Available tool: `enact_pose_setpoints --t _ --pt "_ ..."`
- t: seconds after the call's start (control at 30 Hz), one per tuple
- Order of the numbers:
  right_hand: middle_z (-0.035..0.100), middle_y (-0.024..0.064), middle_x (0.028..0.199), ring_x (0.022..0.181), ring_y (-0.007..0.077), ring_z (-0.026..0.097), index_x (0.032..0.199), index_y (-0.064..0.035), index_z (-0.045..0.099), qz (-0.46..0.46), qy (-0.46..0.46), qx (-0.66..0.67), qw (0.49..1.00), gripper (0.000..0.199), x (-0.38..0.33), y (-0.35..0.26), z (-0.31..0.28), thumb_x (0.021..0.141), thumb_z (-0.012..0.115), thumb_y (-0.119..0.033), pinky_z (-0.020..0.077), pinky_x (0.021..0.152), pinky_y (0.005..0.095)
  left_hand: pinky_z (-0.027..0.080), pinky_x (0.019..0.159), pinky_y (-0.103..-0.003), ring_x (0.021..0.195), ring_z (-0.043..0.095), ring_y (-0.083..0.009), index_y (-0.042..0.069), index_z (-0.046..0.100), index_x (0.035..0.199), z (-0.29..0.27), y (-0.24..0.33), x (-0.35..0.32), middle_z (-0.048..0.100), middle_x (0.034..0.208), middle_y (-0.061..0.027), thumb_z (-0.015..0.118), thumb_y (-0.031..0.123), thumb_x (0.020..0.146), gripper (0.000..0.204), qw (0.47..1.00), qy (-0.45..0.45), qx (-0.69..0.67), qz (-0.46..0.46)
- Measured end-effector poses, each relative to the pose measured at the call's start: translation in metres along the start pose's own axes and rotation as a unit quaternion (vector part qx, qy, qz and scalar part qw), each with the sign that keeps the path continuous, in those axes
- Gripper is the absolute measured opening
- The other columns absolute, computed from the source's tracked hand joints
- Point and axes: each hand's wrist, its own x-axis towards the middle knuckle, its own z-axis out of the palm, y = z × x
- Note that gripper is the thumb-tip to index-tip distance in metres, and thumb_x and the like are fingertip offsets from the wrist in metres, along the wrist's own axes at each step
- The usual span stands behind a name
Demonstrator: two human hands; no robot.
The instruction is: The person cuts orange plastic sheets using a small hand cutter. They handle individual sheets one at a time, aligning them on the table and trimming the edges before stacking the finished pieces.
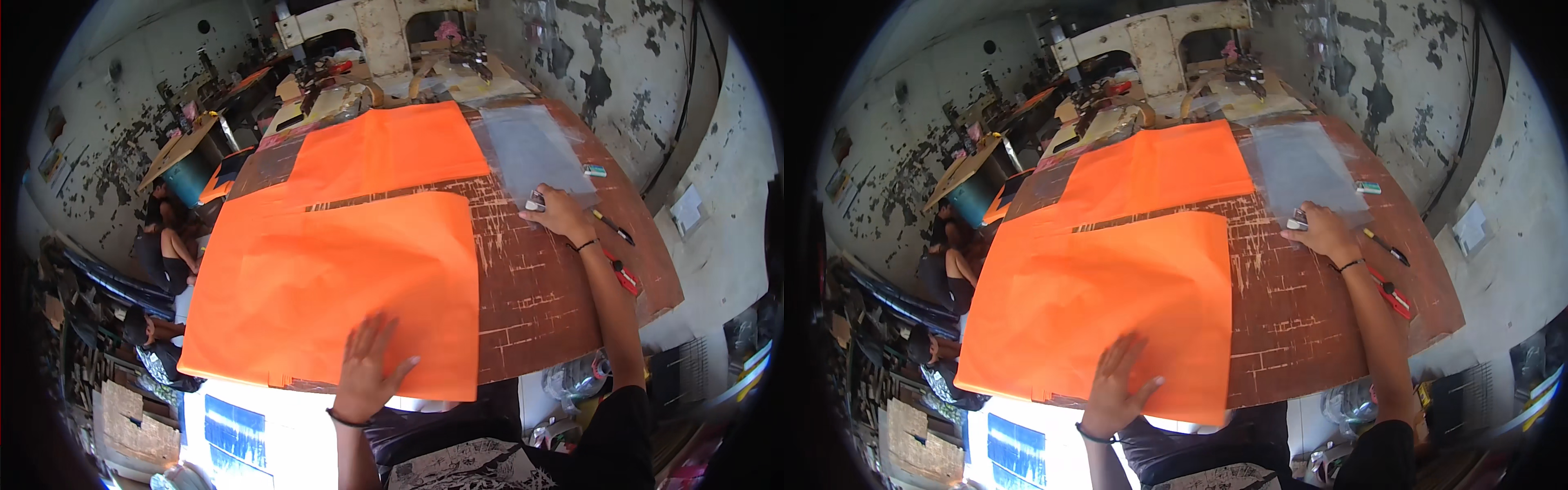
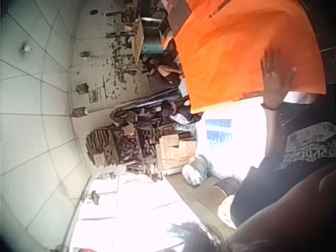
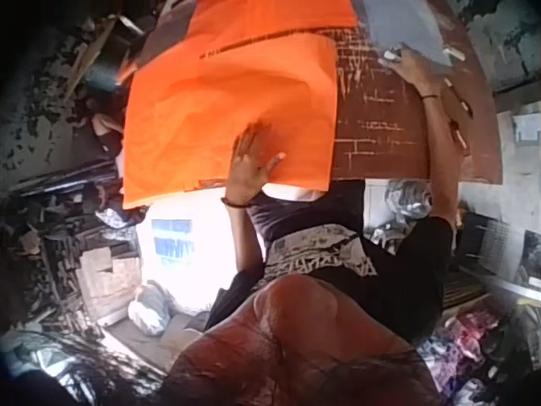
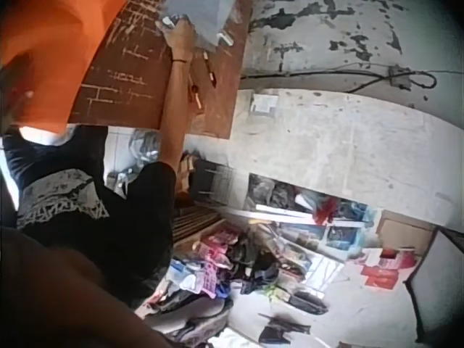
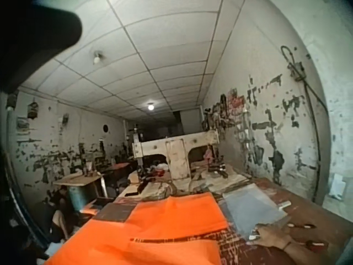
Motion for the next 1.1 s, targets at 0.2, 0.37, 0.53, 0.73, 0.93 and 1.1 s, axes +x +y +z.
enact_pose_setpoints --t 0.2,0.37,0.53,0.73,0.93,1.1 --pt "0.063 0.0202 0.086 0.086 0.0366 0.059 0.097 -0.0004 0.052 -0.021 0.034 -0.012 0.999 0.045 0.005 -0.013 0.006 0.071 0.067 -0.035 0.0470 0.075 0.0442 0.014 0.106 -0.052 0.132 0.022 -0.0370 0.012 0.042 0.132 0.008 -0.008 -0.010 0.025 0.142 -0.0184 0.064 0.048 0.074 0.072 0.984 -0.049 0.169 -0.036" --pt "0.063 0.0206 0.079 0.079 0.0380 0.061 0.096 0.0024 0.052 -0.021 0.057 -0.020 0.998 0.043 0.004 -0.011 0.009 0.071 0.069 -0.027 0.0485 0.072 0.0444 0.015 0.105 -0.052 0.131 0.023 -0.0371 0.011 0.044 0.130 0.021 0.003 -0.005 0.027 0.141 -0.0193 0.063 0.047 0.075 0.069 0.984 -0.035 0.172 -0.034" --pt "0.063 0.0216 0.083 0.082 0.0366 0.061 0.097 0.0024 0.055 -0.002 0.050 0.041 0.998 0.048 0.005 -0.011 0.005 0.069 0.073 -0.031 0.0484 0.073 0.0421 0.017 0.105 -0.052 0.131 0.025 -0.0375 0.008 0.044 0.129 0.040 0.013 -0.001 0.028 0.141 -0.0200 0.061 0.045 0.078 0.065 0.984 0.002 0.175 -0.027" --pt "0.063 0.0194 0.086 0.083 0.0363 0.060 0.095 0.0020 0.056 0.022 0.063 0.094 0.993 0.045 0.007 -0.010 0.011 0.068 0.073 -0.029 0.0471 0.072 0.0413 0.016 0.106 -0.050 0.131 0.024 -0.0377 0.006 0.044 0.130 0.051 0.026 0.001 0.028 0.141 -0.0211 0.060 0.042 0.079 0.064 0.979 0.032 0.196 -0.047" --pt "0.063 0.0198 0.084 0.082 0.0367 0.059 0.095 -0.0008 0.057 0.031 0.082 0.108 0.990 0.037 0.008 -0.008 0.013 0.071 0.071 -0.025 0.0458 0.070 0.0411 0.017 0.106 -0.050 0.130 0.025 -0.0379 0.006 0.044 0.129 0.051 0.024 0.001 0.028 0.140 -0.0213 0.060 0.042 0.079 0.064 0.980 0.040 0.187 -0.050" --pt "0.063 0.0198 0.084 0.081 0.0370 0.059 0.094 -0.0004 0.059 0.038 0.121 0.143 0.982 0.031 0.009 -0.001 0.018 0.075 0.068 -0.023 0.0456 0.069 0.0400 0.020 0.104 -0.050 0.129 0.027 -0.0381 0.007 0.045 0.128 0.051 0.025 0.000 0.029 0.140 -0.0206 0.060 0.042 0.079 0.063 0.980 0.044 0.190 -0.048"
